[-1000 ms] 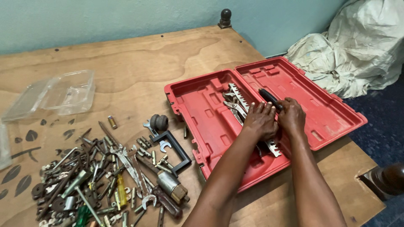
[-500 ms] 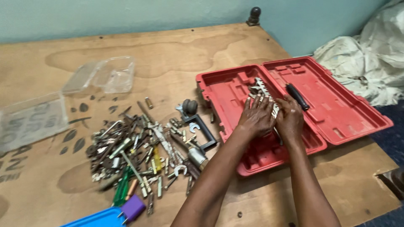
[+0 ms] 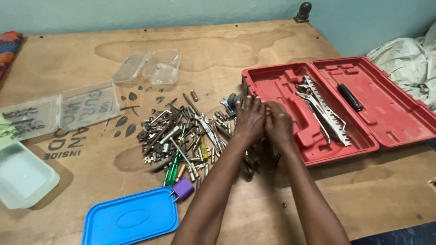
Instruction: The person sorts a mixed pile of hardware and tools on a wooden table, placing wrenches, pliers, and other items into a red toolbox and small clear plastic containers. The person continues to pick up and place items into the toolbox and containers throughout the clip.
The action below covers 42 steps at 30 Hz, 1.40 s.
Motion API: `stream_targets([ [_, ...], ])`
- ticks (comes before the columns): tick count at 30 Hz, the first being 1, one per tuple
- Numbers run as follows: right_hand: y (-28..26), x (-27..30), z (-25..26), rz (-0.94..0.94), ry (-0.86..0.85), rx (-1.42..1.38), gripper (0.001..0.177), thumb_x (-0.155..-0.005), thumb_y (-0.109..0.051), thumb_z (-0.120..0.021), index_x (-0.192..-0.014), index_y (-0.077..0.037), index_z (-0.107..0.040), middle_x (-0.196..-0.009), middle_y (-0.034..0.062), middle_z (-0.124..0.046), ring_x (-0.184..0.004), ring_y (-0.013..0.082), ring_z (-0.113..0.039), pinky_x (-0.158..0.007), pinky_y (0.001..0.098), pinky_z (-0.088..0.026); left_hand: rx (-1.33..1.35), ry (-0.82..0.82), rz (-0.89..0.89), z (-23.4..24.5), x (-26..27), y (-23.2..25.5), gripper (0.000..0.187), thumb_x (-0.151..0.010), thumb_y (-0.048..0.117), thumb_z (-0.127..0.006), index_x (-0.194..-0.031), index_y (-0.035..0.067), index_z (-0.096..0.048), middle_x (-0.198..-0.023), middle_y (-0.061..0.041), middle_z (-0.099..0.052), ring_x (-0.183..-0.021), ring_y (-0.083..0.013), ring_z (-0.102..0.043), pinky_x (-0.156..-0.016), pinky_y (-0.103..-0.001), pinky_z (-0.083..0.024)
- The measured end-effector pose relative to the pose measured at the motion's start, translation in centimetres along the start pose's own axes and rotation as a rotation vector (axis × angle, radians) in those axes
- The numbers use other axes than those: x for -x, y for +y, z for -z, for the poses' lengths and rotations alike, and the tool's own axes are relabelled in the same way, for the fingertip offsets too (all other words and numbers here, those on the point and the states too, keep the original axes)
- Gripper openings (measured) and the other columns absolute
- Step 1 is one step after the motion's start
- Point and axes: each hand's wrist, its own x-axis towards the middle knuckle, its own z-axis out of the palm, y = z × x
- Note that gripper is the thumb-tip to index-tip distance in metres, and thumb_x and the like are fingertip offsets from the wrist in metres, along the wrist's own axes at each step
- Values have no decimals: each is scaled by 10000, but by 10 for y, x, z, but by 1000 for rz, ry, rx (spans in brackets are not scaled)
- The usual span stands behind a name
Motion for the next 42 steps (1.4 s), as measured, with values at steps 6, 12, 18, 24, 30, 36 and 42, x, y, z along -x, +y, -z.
stream_targets([
  [6,1,20,-61,-56,-158,52,509,-848,36,-570,-1349,-31,-624,-1288,248,-648,-1230,418,-613,-1051,476,-494,-5,-59,79,-12,22,-49,779,-866,214,-613,-1581,65,-341,-1664,-182,-266,-1525,-433,-198,-1194,-674,-127],
  [12,22,20,-96,-179,-425,391,718,-754,-44,-669,-1462,-91,-563,-1530,396,-367,-1434,512,-308,-1114,535,-315,108,-151,153,-21,30,-62,702,-952,368,-586,-1571,138,-348,-1661,-158,-253,-1532,-421,-201,-1228,-647,-113],
  [18,5,22,-95,-564,-649,354,358,-926,-214,-634,-1260,-103,-698,-1513,321,-413,-1466,479,-307,-1198,524,-299,173,-221,216,-27,26,-70,661,-958,370,-565,-1554,157,-376,-1680,-134,-222,-1548,-404,-179,-1234,-635,-104],
  [24,6,20,-92,-359,-629,462,246,-875,-123,-634,-1067,-68,-777,-1270,279,-660,-1405,393,-474,-1226,543,-276,152,-269,228,-33,23,-71,615,-982,350,-513,-1555,159,-399,-1692,-127,-205,-1552,-399,-181,-1239,-644,-93],
  [30,-9,33,-86,-348,-438,383,232,-845,-122,-691,-1047,-33,-758,-1316,260,-568,-1213,463,-544,-974,529,-490,159,-205,213,-36,22,-71,603,-976,322,-483,-1546,147,-395,-1678,-132,-193,-1540,-410,-167,-1228,-641,-86],
  [36,-23,30,-74,-222,-283,315,297,-789,-17,-692,-1066,-81,-780,-1306,241,-568,-1178,425,-571,-974,498,-506,96,-135,155,-16,26,-67,596,-950,236,-560,-1496,32,-436,-1688,-162,-240,-1542,-407,-223,-1225,-655,-142],
  [42,-34,17,-57,-113,-134,268,409,-714,49,-670,-1061,-132,-790,-1257,144,-625,-1159,342,-601,-953,459,-519,75,147,73,9,13,-58,878,-778,-8,-661,-1586,42,-321,-1609,-236,-296,-1472,-406,-289,-1180,-660,-171],
])
